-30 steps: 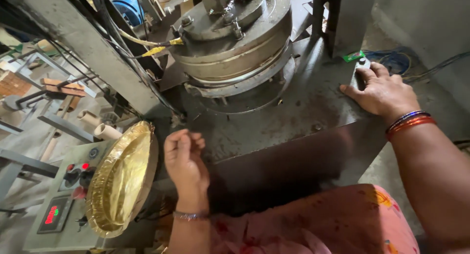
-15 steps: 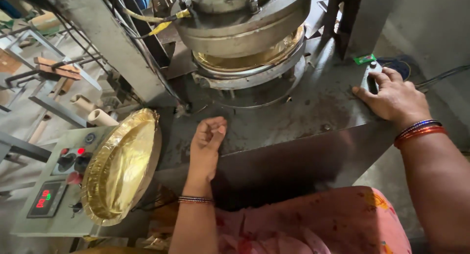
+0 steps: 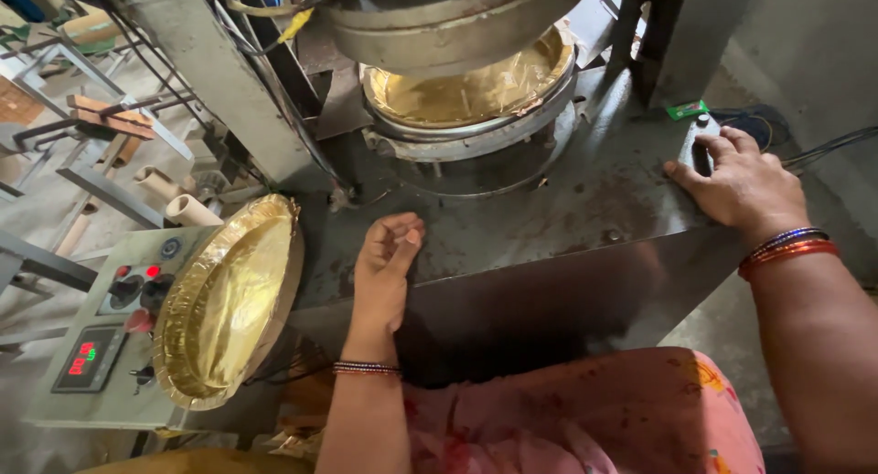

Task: The person repeatedly places gold-colored circular sheets into a hydraulic press, activates the press to form them into shallow plates, removes the finished plates, and stacks them. The cycle continues throughout the clip.

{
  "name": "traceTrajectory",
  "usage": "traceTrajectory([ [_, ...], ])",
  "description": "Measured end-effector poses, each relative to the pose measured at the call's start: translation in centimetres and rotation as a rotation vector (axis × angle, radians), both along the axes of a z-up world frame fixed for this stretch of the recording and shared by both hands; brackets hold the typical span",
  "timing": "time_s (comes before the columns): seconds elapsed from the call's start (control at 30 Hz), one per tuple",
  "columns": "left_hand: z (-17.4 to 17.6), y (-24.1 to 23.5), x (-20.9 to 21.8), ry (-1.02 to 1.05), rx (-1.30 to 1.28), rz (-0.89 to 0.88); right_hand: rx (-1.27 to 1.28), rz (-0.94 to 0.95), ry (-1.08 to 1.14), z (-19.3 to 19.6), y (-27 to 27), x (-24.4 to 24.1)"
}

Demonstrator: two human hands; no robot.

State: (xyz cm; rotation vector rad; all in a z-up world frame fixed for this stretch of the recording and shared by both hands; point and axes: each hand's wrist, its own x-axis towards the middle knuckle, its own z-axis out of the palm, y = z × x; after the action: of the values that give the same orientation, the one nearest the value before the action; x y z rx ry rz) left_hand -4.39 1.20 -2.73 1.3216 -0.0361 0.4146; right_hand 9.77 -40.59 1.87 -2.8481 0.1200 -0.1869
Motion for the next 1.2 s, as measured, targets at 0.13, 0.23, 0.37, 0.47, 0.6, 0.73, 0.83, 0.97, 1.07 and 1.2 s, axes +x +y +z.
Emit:
traceTrajectory([
  [0.13, 0.1, -0.1, -0.2, -0.002, 0.01, 0.018, 0.013, 0.01, -0.02, 0.1, 0.0, -0.2],
  [0.23, 0.5, -0.3, -0.4, -0.003, 0.024, 0.036, 0.017, 0.003, -0.017, -0.2, -0.1, 0.1],
  [0.37, 0.7, -0.3, -0.6, -0.004, 0.024, 0.051, 0.022, -0.003, -0.002, 0.4, 0.1, -0.1],
  [0.47, 3.2, -1.2, -1.3, 0.034, -0.109, 0.027, 0.027, -0.009, 0.012, 0.7, 0.2, -0.4],
  [0.6, 5.7, -3.1, -2.3, 0.135, -0.236, 0.042, 0.043, -0.011, 0.016, 0.8, 0.1, -0.5],
  [0.73, 4.1, -4.4, -4.0, 0.134, -0.006, 0.093, 0.007, 0.007, -0.01, 0.1, 0.0, -0.3],
  [0.83, 2.4, -3.4, -6.4, 0.058, 0.054, 0.048, -0.015, 0.022, -0.028, -0.3, -0.5, 0.5],
  [0.97, 4.4, 0.7, -10.9, -0.159, -0.096, 0.229, -0.059, 0.023, -0.057, -2.2, -0.9, 1.6],
  [1.07, 9.1, 3.3, -13.5, -0.302, -0.219, 0.582, -0.065, 0.019, -0.103, -5.6, -2.7, 4.6],
  [1.2, 8.5, 8.9, -16.8, -0.309, -0.072, 0.79, 0.015, 0.146, -0.312, -11.5, -5.2, 8.5],
])
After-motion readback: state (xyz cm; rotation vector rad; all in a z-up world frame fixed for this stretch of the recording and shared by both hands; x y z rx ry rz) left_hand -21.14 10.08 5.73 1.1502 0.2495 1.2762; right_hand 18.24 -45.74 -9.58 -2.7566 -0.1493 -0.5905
